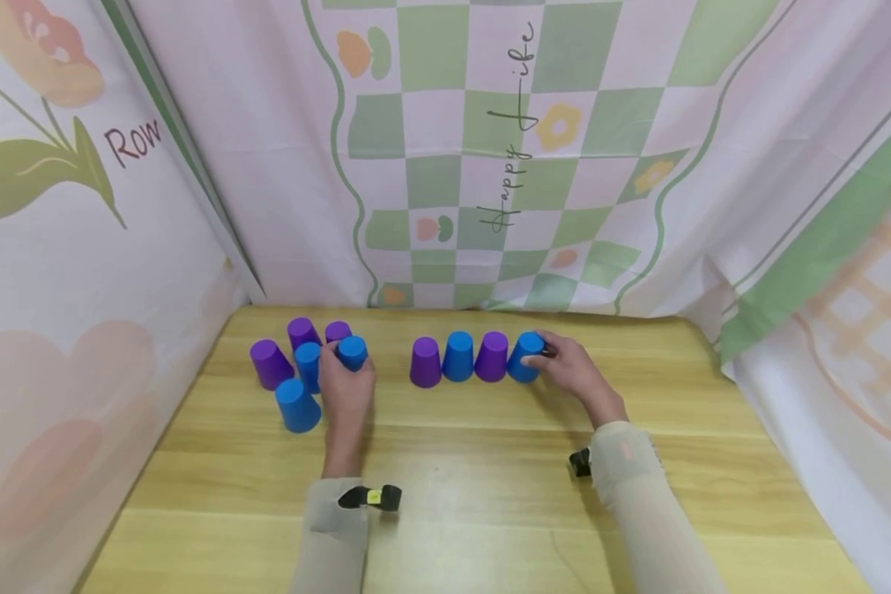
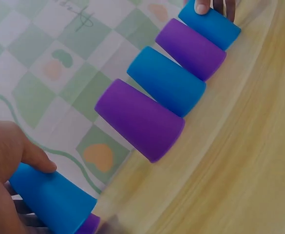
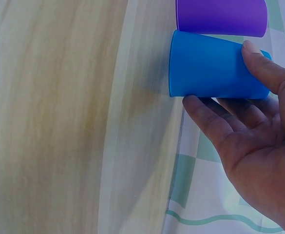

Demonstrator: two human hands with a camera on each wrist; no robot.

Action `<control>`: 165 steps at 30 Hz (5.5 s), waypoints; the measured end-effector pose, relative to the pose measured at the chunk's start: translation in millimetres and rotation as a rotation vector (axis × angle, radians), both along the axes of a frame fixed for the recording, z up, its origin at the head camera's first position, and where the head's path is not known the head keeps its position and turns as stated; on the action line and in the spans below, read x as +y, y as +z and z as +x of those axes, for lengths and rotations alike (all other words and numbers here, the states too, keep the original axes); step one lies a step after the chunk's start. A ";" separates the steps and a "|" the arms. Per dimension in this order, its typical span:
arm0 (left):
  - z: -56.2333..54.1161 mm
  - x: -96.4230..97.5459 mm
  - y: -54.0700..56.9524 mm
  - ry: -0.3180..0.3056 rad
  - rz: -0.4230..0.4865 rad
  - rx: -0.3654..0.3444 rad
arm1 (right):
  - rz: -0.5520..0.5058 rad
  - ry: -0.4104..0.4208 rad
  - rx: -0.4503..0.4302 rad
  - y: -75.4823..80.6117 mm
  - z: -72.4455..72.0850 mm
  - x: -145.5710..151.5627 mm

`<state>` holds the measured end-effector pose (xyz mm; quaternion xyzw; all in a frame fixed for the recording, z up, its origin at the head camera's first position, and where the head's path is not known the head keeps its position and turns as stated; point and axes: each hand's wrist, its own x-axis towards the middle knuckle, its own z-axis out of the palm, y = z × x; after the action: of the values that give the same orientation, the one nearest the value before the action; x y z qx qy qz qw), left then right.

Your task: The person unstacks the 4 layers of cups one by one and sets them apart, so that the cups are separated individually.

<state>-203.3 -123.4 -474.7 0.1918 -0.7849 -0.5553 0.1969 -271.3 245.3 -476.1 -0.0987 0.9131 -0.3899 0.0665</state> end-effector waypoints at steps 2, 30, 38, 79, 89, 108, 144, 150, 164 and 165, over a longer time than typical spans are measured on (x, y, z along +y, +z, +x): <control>-0.3 -0.7 -3.1 0.000 -0.007 -0.010 | 0.000 -0.004 -0.001 -0.2 -0.1 0.3; 3.1 -1.5 0.4 -0.013 -0.016 -0.050 | 0.007 -0.004 0.002 -0.2 -0.1 0.3; 6.1 1.2 15.5 -0.013 -0.046 0.006 | 0.008 0.000 0.004 -1.0 -0.1 0.4; -1.0 64.8 16.6 -0.433 -0.196 0.326 | -0.008 -0.003 -0.004 0.5 -0.1 0.0; -13.5 86.2 9.0 -0.395 -0.192 0.123 | -0.019 -0.003 0.001 2.0 1.4 -0.8; -17.0 85.2 -9.5 -0.315 -0.153 0.032 | -0.010 -0.005 0.010 0.8 1.5 0.9; -24.7 79.5 -24.6 -0.326 -0.109 0.008 | -0.011 -0.015 -0.009 2.1 1.8 -3.2; -24.3 79.0 -24.2 -0.322 -0.097 0.016 | -0.005 -0.015 -0.007 2.0 0.9 -3.2; -16.8 72.8 -15.5 -0.304 -0.090 -0.018 | 0.015 -0.005 0.006 3.1 0.2 -4.8; -16.1 71.8 -14.9 -0.303 -0.092 -0.026 | 0.016 -0.006 0.005 3.4 0.0 -4.7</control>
<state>-219.5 -51.6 -489.5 0.0690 -0.8319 -0.5397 0.1093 -271.3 240.6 -472.7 -0.0964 0.9168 -0.3823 0.0638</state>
